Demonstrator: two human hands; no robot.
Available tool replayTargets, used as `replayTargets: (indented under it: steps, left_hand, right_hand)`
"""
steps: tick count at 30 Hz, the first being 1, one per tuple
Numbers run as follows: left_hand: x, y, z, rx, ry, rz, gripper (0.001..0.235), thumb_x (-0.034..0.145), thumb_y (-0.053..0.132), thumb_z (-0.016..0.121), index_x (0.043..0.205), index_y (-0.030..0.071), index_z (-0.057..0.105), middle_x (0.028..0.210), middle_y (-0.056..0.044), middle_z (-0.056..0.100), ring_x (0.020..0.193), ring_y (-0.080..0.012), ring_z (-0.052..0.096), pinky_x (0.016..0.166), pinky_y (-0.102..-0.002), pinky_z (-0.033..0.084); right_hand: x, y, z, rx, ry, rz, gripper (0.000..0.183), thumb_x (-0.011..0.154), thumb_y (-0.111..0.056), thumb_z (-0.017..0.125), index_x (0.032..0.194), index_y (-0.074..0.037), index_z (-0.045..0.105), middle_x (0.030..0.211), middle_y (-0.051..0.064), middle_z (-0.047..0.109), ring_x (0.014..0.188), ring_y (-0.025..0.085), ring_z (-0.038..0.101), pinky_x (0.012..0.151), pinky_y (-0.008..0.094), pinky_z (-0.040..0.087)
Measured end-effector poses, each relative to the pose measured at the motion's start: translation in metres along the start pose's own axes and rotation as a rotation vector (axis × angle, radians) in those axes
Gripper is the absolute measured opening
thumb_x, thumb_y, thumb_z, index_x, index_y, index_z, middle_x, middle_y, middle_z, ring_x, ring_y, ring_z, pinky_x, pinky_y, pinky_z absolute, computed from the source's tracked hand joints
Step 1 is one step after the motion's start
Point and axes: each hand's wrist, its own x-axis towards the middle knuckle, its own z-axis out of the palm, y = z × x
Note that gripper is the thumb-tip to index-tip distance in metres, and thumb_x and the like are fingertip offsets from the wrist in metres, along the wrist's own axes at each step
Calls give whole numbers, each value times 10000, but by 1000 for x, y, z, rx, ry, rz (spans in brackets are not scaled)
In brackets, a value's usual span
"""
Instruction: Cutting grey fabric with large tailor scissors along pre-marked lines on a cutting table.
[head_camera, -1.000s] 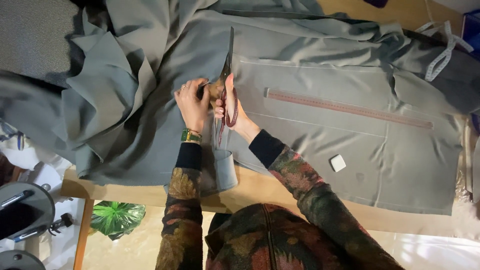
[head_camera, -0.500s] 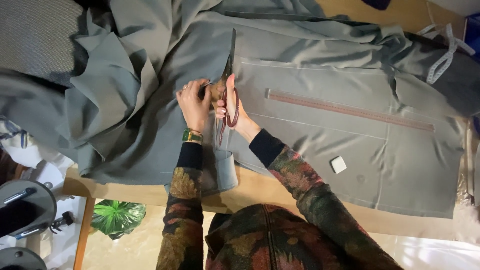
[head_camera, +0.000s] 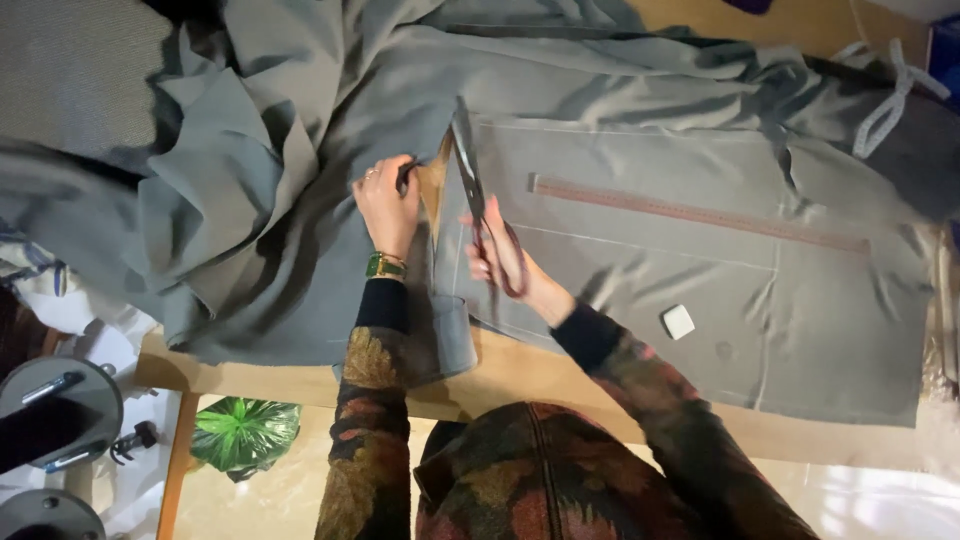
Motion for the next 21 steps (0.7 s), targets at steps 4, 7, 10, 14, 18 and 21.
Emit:
replayTargets:
  steps: [4,7,10,14,18,21]
  left_hand:
    - [-3,-8,4,4,-62,9,151,944,253,704,1090,221,694,962,-16,699,914,-253,676,849,-426,446]
    - [-1,0,4,25,-43,54,197,915,192,736,1108,175,701,992,-58,714,922,-302,677,835,-449,449]
    - [2,6,1,27,-12,107,212,900,137,756,1106,135,707,984,-90,716,896,-339,674,814,-456,453]
    - [-2,-4,3,-2,-22,184,178,947,109,784,1117,122,732,962,-105,709,864,-338,686,804,-420,493]
    - [-1,21,-6,1,-9,328,194,944,50,712,1116,-35,743,989,-217,746,852,-440,659,731,-508,474]
    - [-4,2,1,40,-26,391,298,986,104,810,1173,-117,739,1003,-331,674,876,-490,584,729,-557,421]
  right_hand:
    - [-84,9,-48,-155,-14,-30,668,960,-713,436,1236,-107,494,830,13,391,581,80,366,503,205,342]
    - [-141,29,-103,-331,150,-218,376,994,-453,601,1072,-86,581,828,56,499,661,114,443,589,249,430]
    - [-184,62,-158,-595,431,-329,333,966,-291,686,1194,-63,601,936,159,620,831,251,600,789,368,532]
    - [-227,111,-248,-627,857,-159,776,776,-479,855,1443,-239,541,1136,138,692,1071,309,677,948,426,537]
    - [-273,134,-312,-527,1038,-240,466,943,-284,677,1371,-169,533,908,-70,761,798,67,555,772,239,433]
    - [-303,163,-384,-402,1220,-310,371,940,-180,695,1292,-173,579,965,-31,705,887,65,654,829,232,490]
